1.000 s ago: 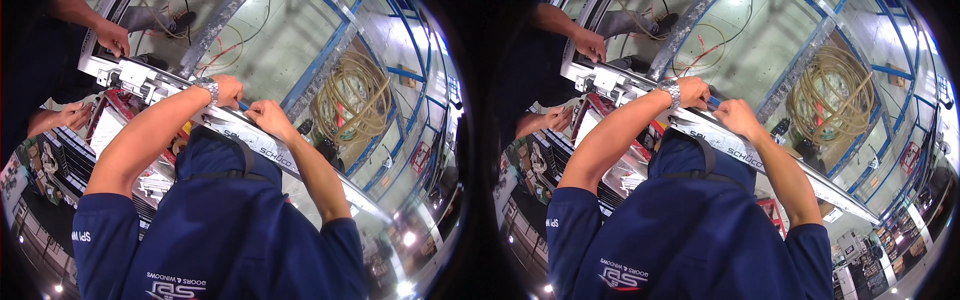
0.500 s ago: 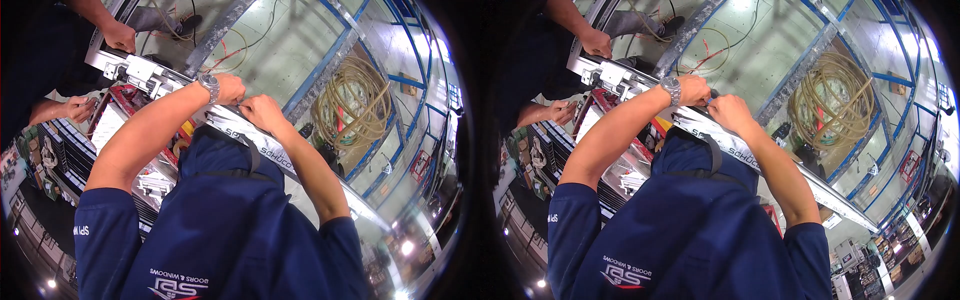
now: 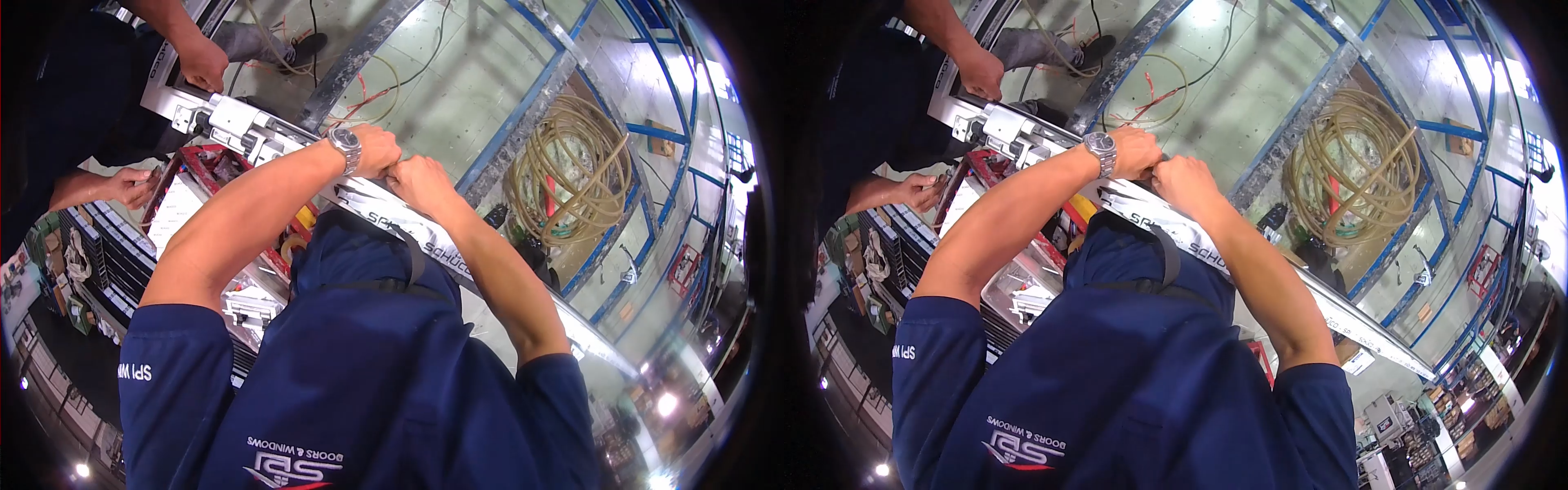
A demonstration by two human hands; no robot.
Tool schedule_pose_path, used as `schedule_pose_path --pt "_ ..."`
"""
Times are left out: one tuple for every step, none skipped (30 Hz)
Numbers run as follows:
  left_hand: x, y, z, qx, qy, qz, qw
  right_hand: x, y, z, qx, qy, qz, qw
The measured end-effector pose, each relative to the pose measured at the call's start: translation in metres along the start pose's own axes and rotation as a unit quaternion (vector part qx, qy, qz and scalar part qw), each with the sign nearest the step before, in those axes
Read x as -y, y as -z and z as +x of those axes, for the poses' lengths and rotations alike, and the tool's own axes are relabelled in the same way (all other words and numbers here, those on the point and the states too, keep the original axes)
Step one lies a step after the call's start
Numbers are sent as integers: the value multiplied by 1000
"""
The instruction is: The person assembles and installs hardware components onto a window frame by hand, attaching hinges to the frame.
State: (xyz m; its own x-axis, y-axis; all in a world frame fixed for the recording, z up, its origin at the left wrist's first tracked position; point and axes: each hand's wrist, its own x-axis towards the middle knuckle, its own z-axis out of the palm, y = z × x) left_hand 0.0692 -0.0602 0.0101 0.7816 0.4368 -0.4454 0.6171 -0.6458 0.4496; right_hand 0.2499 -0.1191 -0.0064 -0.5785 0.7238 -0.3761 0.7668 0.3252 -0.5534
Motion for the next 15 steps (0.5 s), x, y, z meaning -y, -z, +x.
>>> schedule_pose_path --pt "1 -1 -1 4 2 -5 1000 -3 0 -5 -8 6 18 1000" --pt "2 -3 -2 8 7 -11 1000 -6 0 -8 -14 15 37 999" --pt "4 -3 -4 -2 -2 -19 1000 -9 3 -12 -4 12 44 999" --pt "7 -4 -4 5 -3 -23 1000 -13 6 -18 8 10 53 999" --pt "8 -5 -2 13 -6 -29 999 -15 6 -23 22 4 62 998" --pt "9 -4 -1 20 -10 -34 999 -15 5 -26 18 7 59 998" --pt "8 -4 -1 27 -2 -46 999 -17 5 -25 12 11 56 998" --pt "7 -5 0 18 -11 -55 998 -18 5 -25 6 15 54 998" --pt "6 -7 0 9 -19 -64 998 -18 6 -24 12 17 50 999" --pt "6 -9 0 1 -27 -74 997 -19 7 -23 18 19 46 999" --pt "5 -12 2 -2 -28 -69 997 -19 8 -23 25 20 41 999" --pt "2 -12 3 -6 -29 -65 997 -20 7 -23 18 21 40 999" --pt "0 -13 5 -9 -29 -60 998 -20 5 -23 12 21 40 999" --pt "-3 -13 7 -7 -33 -60 998 -19 4 -22 6 22 40 999" --pt "-5 -12 9 -6 -34 -59 998 -20 4 -22 10 23 39 999"
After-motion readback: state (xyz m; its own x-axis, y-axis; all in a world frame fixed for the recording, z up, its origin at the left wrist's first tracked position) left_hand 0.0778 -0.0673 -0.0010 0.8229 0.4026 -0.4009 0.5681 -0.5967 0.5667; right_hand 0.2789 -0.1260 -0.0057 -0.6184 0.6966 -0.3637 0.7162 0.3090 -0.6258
